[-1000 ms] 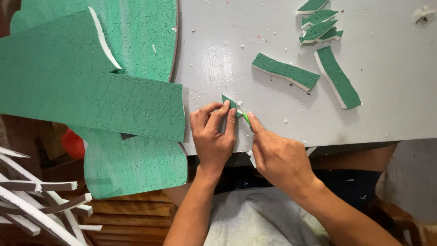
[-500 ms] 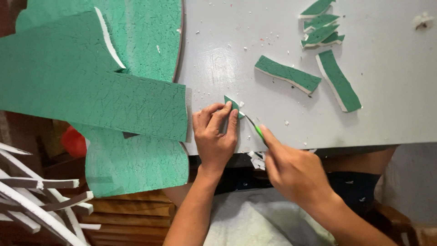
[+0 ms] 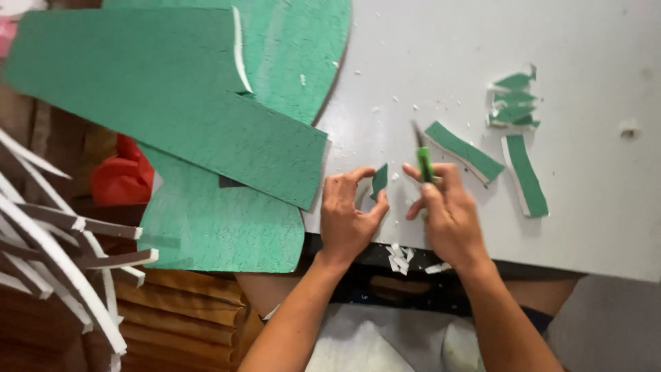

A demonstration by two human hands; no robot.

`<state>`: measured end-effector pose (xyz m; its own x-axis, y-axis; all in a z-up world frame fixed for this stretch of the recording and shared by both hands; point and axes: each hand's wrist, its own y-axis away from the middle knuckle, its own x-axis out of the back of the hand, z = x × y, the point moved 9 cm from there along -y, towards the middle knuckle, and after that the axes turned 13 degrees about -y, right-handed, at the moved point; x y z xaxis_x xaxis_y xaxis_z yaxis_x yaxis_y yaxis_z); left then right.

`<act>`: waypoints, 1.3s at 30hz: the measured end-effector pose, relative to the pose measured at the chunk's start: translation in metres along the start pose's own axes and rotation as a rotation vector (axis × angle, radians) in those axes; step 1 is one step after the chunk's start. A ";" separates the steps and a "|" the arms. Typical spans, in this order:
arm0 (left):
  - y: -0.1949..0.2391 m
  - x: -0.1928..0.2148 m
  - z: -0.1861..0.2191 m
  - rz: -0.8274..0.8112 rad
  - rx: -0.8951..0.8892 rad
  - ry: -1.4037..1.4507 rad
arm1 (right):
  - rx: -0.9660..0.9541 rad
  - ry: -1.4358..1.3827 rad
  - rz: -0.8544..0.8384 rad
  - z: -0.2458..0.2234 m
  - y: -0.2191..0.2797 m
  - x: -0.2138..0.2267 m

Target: Cutting leaf shapes out of green foam using a utility knife.

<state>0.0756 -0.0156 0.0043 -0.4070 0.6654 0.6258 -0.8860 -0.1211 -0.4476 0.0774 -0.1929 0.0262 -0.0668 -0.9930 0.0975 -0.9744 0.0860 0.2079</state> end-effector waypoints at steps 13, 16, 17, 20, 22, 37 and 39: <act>0.003 -0.008 0.003 -0.120 -0.145 -0.083 | 0.034 -0.152 0.083 0.021 0.025 0.036; 0.002 -0.009 0.002 -0.150 -0.156 -0.072 | 0.028 -0.209 -0.031 0.023 0.025 0.013; 0.001 -0.009 0.002 -0.162 -0.151 -0.054 | 0.001 -0.183 -0.040 0.020 0.027 0.006; -0.005 -0.004 0.010 -0.255 -0.143 0.006 | -0.055 -0.139 -0.064 0.026 0.033 0.001; -0.005 -0.002 0.015 -0.342 -0.135 0.046 | -0.094 -0.123 -0.080 0.030 0.037 0.000; -0.008 0.009 0.016 -0.243 -0.120 -0.063 | 0.108 0.484 0.089 0.030 0.081 0.028; -0.008 0.001 0.023 -0.331 -0.217 -0.137 | 0.181 0.534 0.098 0.026 0.086 0.025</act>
<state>0.0773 -0.0307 0.0237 -0.1473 0.5361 0.8312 -0.9125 0.2507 -0.3233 -0.0136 -0.2121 0.0211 -0.0871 -0.7980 0.5963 -0.9935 0.1139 0.0074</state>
